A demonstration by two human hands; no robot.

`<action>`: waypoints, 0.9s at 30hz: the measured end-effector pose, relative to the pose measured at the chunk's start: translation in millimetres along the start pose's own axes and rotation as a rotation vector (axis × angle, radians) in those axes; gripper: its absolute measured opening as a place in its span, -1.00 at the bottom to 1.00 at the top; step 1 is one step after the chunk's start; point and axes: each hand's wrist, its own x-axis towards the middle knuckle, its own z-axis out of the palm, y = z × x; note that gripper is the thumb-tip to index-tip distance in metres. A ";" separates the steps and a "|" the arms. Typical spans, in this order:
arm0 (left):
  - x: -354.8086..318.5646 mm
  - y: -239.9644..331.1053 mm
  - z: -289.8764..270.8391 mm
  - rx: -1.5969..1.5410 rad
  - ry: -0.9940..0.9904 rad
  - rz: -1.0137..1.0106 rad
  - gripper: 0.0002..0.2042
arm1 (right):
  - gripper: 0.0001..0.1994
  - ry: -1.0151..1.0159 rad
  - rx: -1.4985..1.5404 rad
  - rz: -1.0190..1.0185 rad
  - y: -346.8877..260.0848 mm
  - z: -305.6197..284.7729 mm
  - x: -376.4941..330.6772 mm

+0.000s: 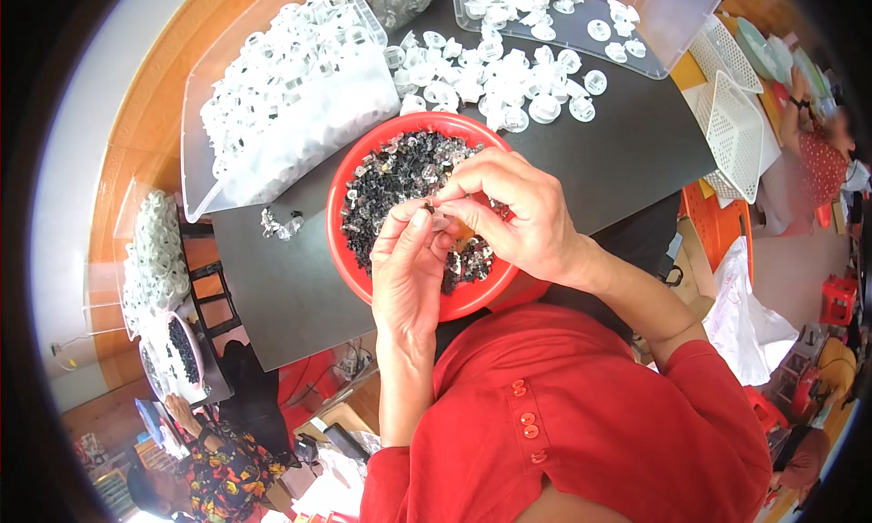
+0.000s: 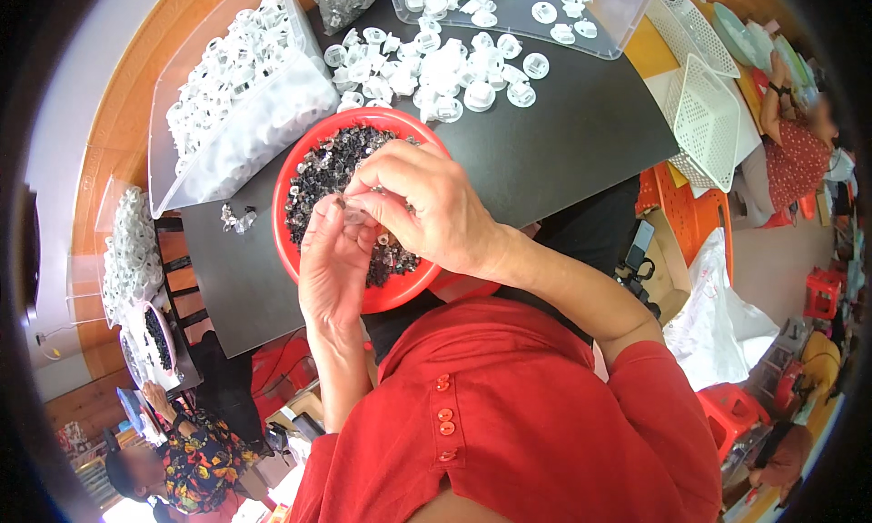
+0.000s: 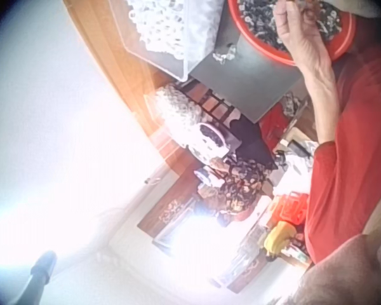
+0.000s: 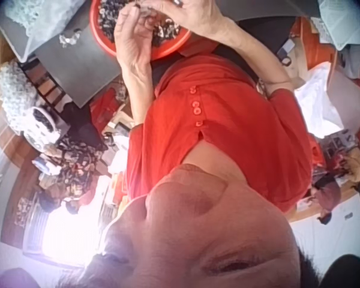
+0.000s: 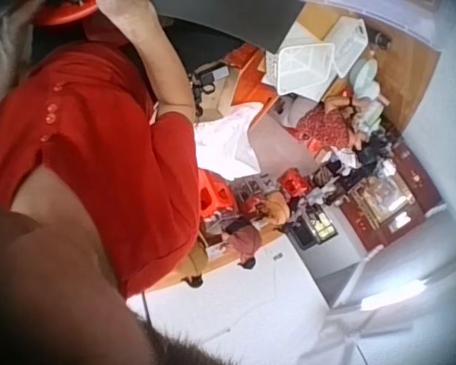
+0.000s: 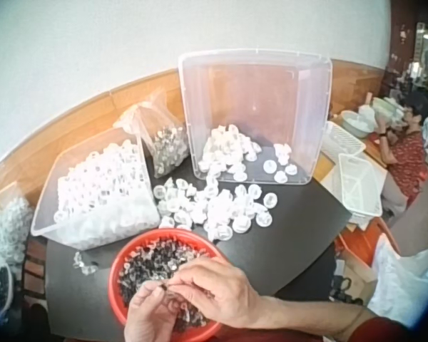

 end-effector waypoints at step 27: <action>-5.8 -0.7 12.3 0.075 0.089 0.004 -0.67 | -0.88 -0.093 -0.232 -0.063 -1.8 -6.0 -2.2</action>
